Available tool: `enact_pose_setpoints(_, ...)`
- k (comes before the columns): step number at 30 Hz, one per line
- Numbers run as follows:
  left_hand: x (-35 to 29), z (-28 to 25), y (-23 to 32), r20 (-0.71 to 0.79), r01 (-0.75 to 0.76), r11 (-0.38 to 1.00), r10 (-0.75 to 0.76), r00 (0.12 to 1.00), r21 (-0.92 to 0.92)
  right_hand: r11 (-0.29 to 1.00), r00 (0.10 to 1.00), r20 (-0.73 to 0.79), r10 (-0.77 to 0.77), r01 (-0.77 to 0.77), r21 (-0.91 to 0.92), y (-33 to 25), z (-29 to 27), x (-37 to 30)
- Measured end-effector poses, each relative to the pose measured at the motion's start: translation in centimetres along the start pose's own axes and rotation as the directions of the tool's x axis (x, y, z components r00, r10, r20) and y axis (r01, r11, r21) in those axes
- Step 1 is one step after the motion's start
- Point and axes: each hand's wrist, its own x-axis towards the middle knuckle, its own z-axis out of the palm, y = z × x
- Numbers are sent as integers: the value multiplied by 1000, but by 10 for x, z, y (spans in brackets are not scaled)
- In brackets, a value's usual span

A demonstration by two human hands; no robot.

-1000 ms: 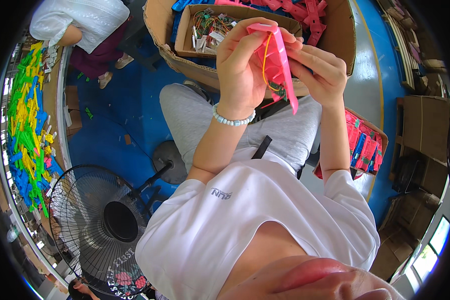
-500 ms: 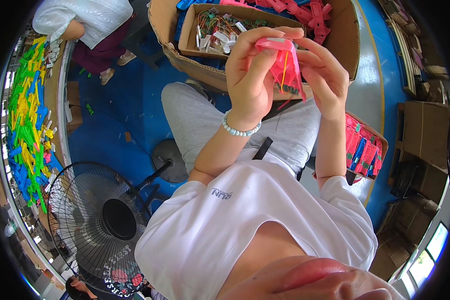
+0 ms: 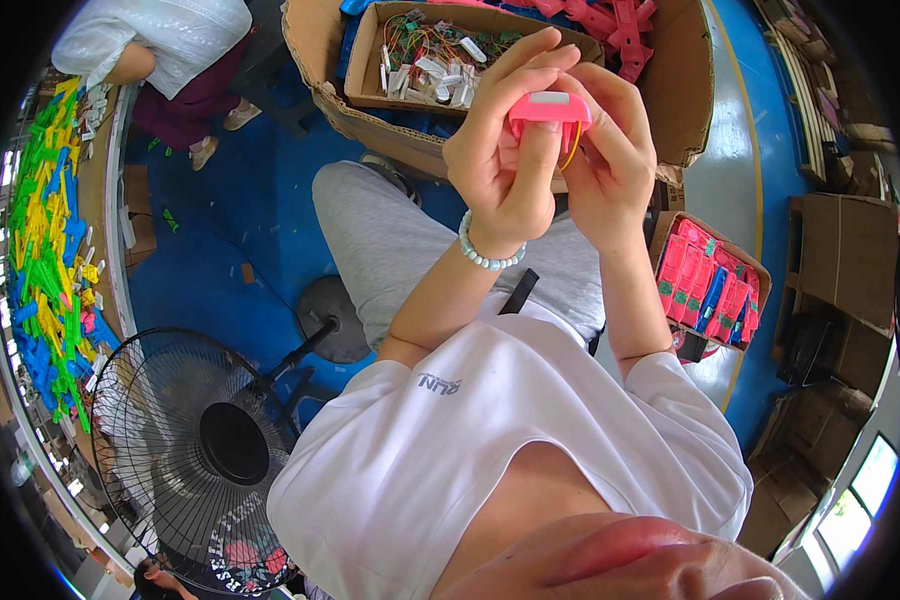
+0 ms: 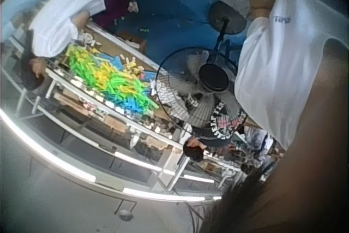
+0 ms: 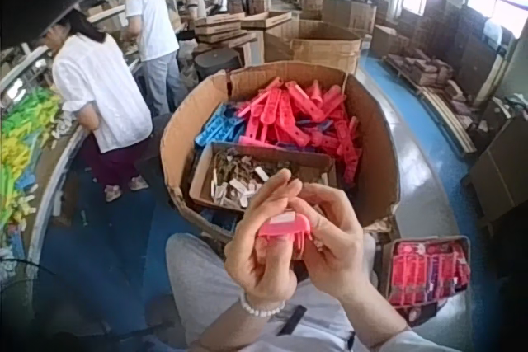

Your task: The person assembles electronic components into pink plastic housings by hand, then places the assembled units into a sorting tray.

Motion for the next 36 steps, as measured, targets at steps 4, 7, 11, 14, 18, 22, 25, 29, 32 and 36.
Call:
enact_pose_setpoints(4,4,3,7,-6,-21,1000,21,1000,18,995,995,-57,-87,90,54,0,6,-1)
enact_pose_setpoints(7,6,11,12,-8,-20,1000,20,1000,-21,990,990,-89,-111,118,78,-2,3,-4)
enact_pose_setpoints(11,2,26,4,155,-55,996,44,987,68,998,976,-214,-39,49,41,1,-12,-11)
enact_pose_setpoints(14,-3,41,-4,222,-63,997,55,974,33,994,967,-234,-100,84,-76,9,-30,-17)
enact_pose_setpoints(18,-21,64,-6,521,-95,994,55,852,51,949,970,-212,-119,49,-310,12,-84,-40)
enact_pose_setpoints(22,-43,73,-8,710,-158,984,56,702,79,916,949,-294,-115,-13,-400,24,-160,-89)
enact_pose_setpoints(25,-46,47,-20,694,-160,956,-58,718,245,865,658,-720,221,-473,-167,55,-231,-144)
enact_pose_setpoints(29,-39,17,-36,632,-200,812,-245,735,548,366,454,-865,212,-858,-361,135,-383,-258)
enact_pose_setpoints(32,-39,1,-39,579,-182,764,-288,762,619,225,354,-896,269,-927,-299,191,-435,-288)
enact_pose_setpoints(36,-45,10,-41,638,-242,769,-264,724,592,189,399,-874,277,-915,-358,244,-473,-310)
